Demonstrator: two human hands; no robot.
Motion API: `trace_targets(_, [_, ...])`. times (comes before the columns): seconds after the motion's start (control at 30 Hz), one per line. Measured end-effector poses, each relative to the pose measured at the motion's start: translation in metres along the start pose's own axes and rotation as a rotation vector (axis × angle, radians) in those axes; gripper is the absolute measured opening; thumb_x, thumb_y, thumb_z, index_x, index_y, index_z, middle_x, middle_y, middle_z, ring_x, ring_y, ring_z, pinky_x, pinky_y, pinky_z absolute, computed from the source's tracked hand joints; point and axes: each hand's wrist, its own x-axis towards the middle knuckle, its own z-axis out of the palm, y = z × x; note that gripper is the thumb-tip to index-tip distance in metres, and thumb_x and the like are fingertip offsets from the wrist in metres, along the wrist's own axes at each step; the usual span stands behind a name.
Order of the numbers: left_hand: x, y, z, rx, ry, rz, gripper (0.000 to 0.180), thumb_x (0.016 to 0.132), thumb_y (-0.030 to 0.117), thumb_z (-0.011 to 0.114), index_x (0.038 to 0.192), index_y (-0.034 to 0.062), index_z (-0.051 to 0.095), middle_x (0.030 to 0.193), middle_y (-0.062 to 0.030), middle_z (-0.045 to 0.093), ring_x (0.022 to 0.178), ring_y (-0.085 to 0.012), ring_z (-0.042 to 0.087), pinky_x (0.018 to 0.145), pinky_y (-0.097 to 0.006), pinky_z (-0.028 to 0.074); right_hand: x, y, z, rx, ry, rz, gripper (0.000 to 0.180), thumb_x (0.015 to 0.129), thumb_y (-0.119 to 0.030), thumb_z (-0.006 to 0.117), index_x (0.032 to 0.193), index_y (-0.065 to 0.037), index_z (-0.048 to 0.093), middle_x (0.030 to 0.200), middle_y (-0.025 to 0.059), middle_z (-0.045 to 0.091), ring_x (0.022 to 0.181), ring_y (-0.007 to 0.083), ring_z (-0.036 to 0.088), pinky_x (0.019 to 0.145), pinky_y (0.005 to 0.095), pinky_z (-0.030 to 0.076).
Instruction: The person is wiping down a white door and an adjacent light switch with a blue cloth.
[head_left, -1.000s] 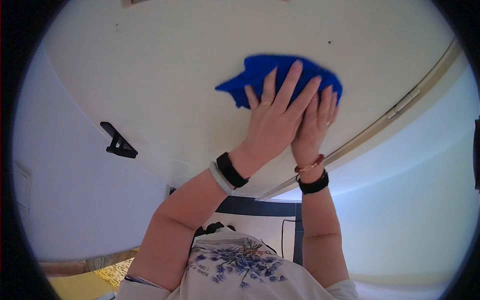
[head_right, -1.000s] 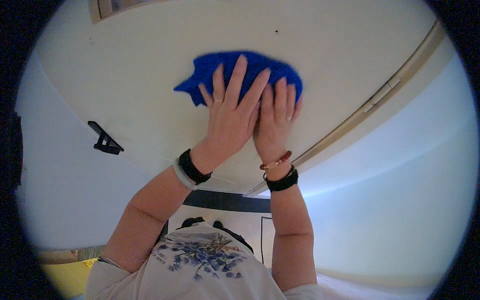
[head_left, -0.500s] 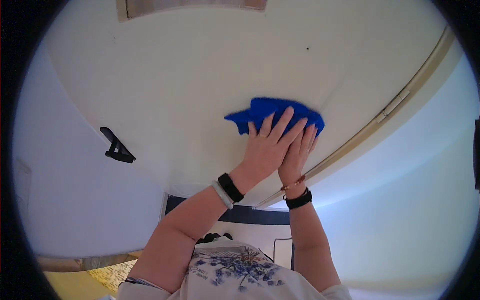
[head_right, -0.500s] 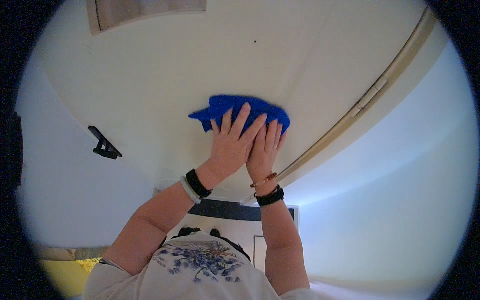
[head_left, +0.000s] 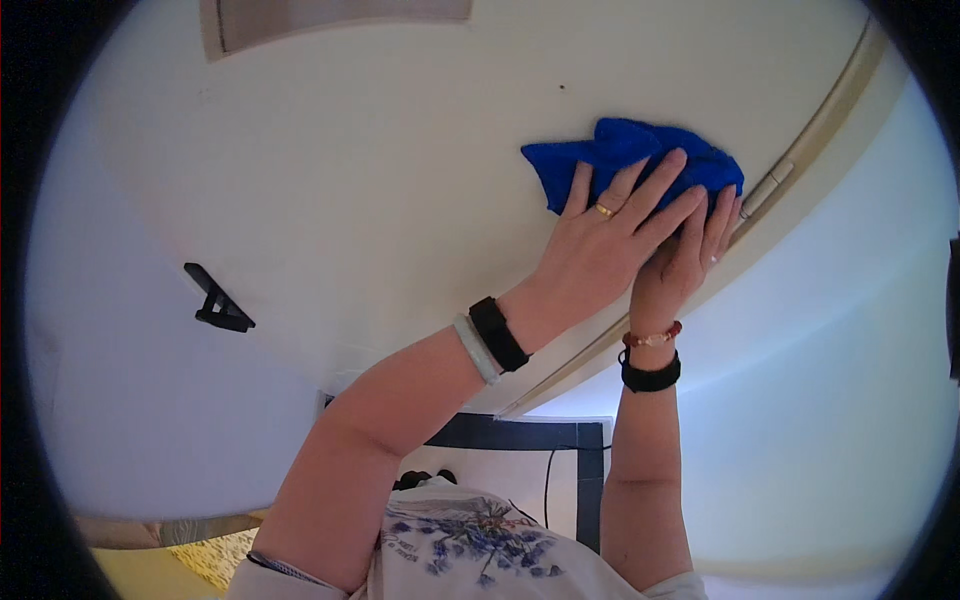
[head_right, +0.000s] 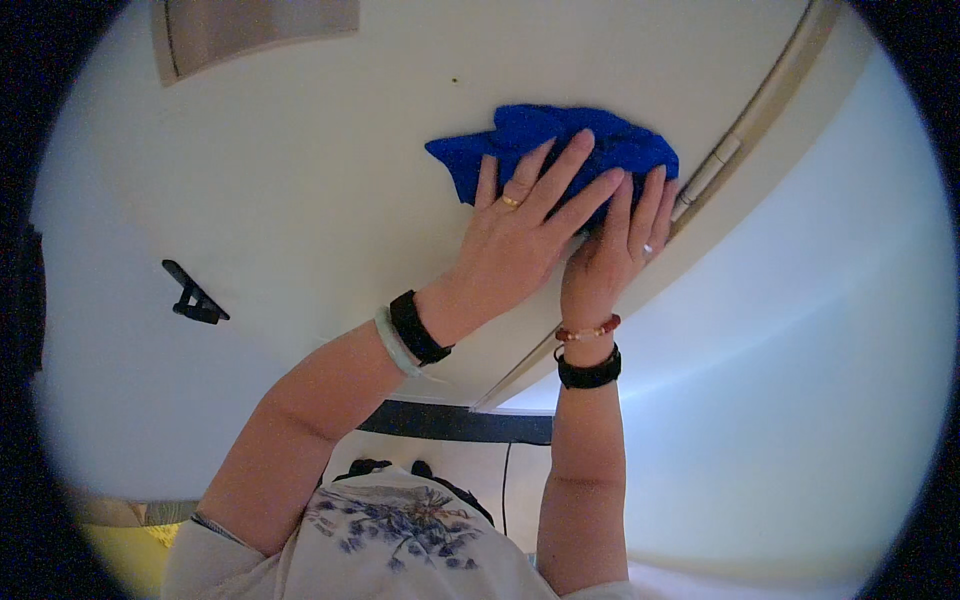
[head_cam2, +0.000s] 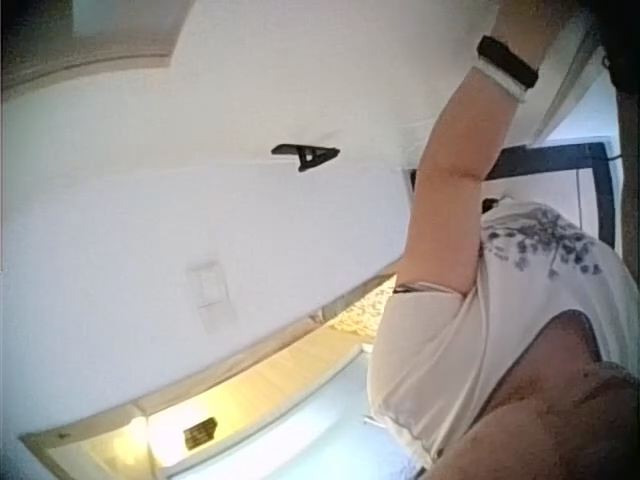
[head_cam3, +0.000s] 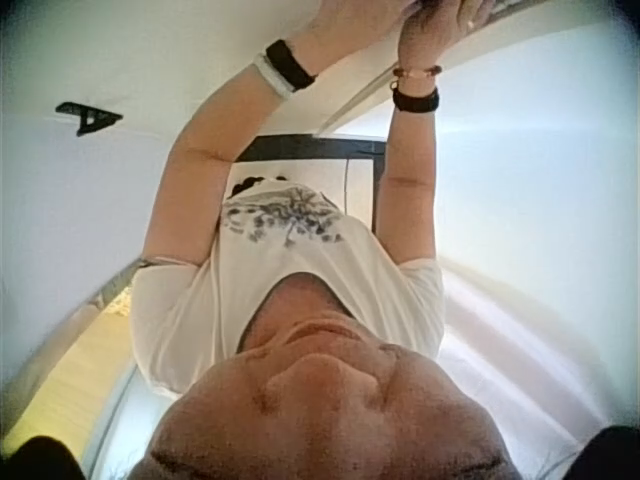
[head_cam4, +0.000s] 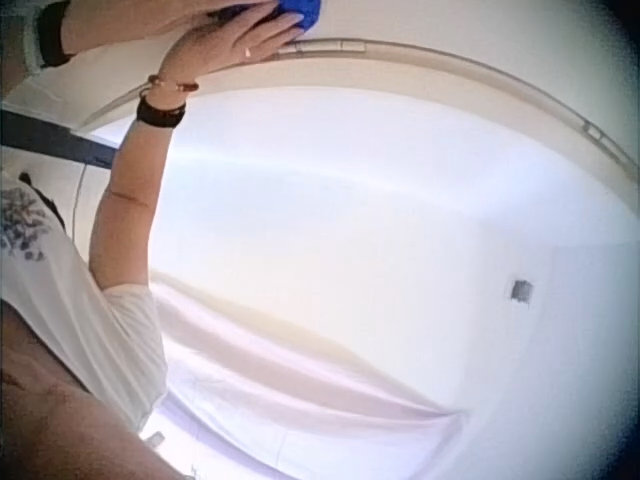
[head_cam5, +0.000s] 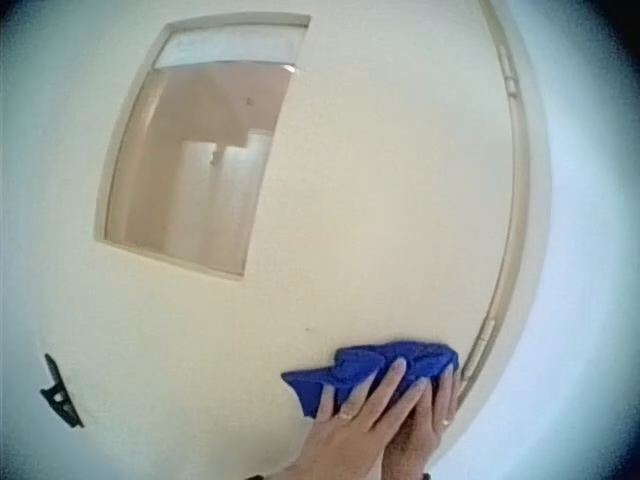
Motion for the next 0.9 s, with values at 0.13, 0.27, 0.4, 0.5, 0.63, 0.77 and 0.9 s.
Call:
trace_targets(0.13, [-0.009,0.005,0.021,0.056,0.083,-0.002,0.052,0.082,0.018,0.055,0.132,0.0254,0.045,0.144,-0.0058,0.032,0.117,-0.0288,0.041,0.086,-0.059,0.036,-0.017,0.004,0.005,0.097,0.048,0.064,0.045,0.087,-0.006,0.053,0.130,-0.006,0.043,0.146,0.0162,0.027,0.133,0.0425,0.025,0.106,0.0522,0.025])
trace_targets(0.27, [-0.043,0.009,0.026,0.088,-0.114,0.016,0.053,0.083,0.020,0.054,0.134,0.0274,0.042,0.143,-0.0054,0.033,0.114,-0.0275,0.043,0.082,-0.057,0.042,-0.072,0.007,0.009,0.101,-0.029,0.149,0.050,0.088,-0.008,0.053,0.135,-0.005,0.035,0.146,0.0213,0.021,0.134,0.0449,0.021,0.108,0.0527,0.022])
trace_targets(0.4, [-0.090,0.017,0.044,0.066,-0.300,0.033,0.053,0.084,0.020,0.053,0.135,0.0269,0.041,0.143,-0.0054,0.033,0.109,-0.0260,0.046,0.082,-0.055,0.043,-0.143,0.009,0.005,0.146,-0.178,0.345,0.053,0.088,-0.007,0.052,0.136,-0.003,0.029,0.146,0.0248,0.016,0.134,0.0453,0.017,0.108,0.0533,0.020])
trace_targets(0.5, [-0.117,0.021,0.050,0.062,-0.412,0.010,0.053,0.083,0.021,0.054,0.134,0.0250,0.042,0.142,-0.0039,0.036,0.110,-0.0235,0.045,0.084,-0.053,0.042,-0.170,0.002,-0.006,0.101,-0.320,0.387,0.054,0.087,-0.005,0.052,0.135,0.001,0.029,0.147,0.0249,0.013,0.134,0.0457,0.016,0.109,0.0522,0.020])
trace_targets(0.63, [-0.136,0.024,0.059,0.063,-0.420,-0.007,0.052,0.083,0.020,0.054,0.134,0.0247,0.043,0.142,-0.0037,0.036,0.111,-0.0256,0.046,0.086,-0.055,0.041,-0.180,-0.008,-0.016,0.225,-0.463,0.584,0.055,0.086,-0.004,0.051,0.136,0.005,0.028,0.147,0.0257,0.011,0.135,0.0452,0.016,0.110,0.0495,0.020])
trace_targets(0.77, [-0.136,0.024,0.059,0.043,-0.445,-0.054,0.052,0.083,0.020,0.054,0.134,0.0242,0.043,0.142,-0.0041,0.036,0.113,-0.0268,0.046,0.087,-0.056,0.040,-0.172,-0.012,-0.020,0.271,-0.425,0.516,0.053,0.087,-0.002,0.049,0.136,0.004,0.029,0.147,0.0268,0.010,0.135,0.0453,0.014,0.110,0.0497,0.019])
trace_targets(0.9, [-0.115,0.024,0.053,0.041,-0.369,-0.060,0.052,0.083,0.020,0.055,0.134,0.0255,0.043,0.141,-0.0068,0.036,0.115,-0.0290,0.045,0.087,-0.058,0.040,-0.157,-0.001,-0.014,0.264,-0.338,0.426,0.052,0.087,0.000,0.047,0.136,0.003,0.030,0.148,0.0258,0.013,0.135,0.0448,0.014,0.110,0.0499,0.018])
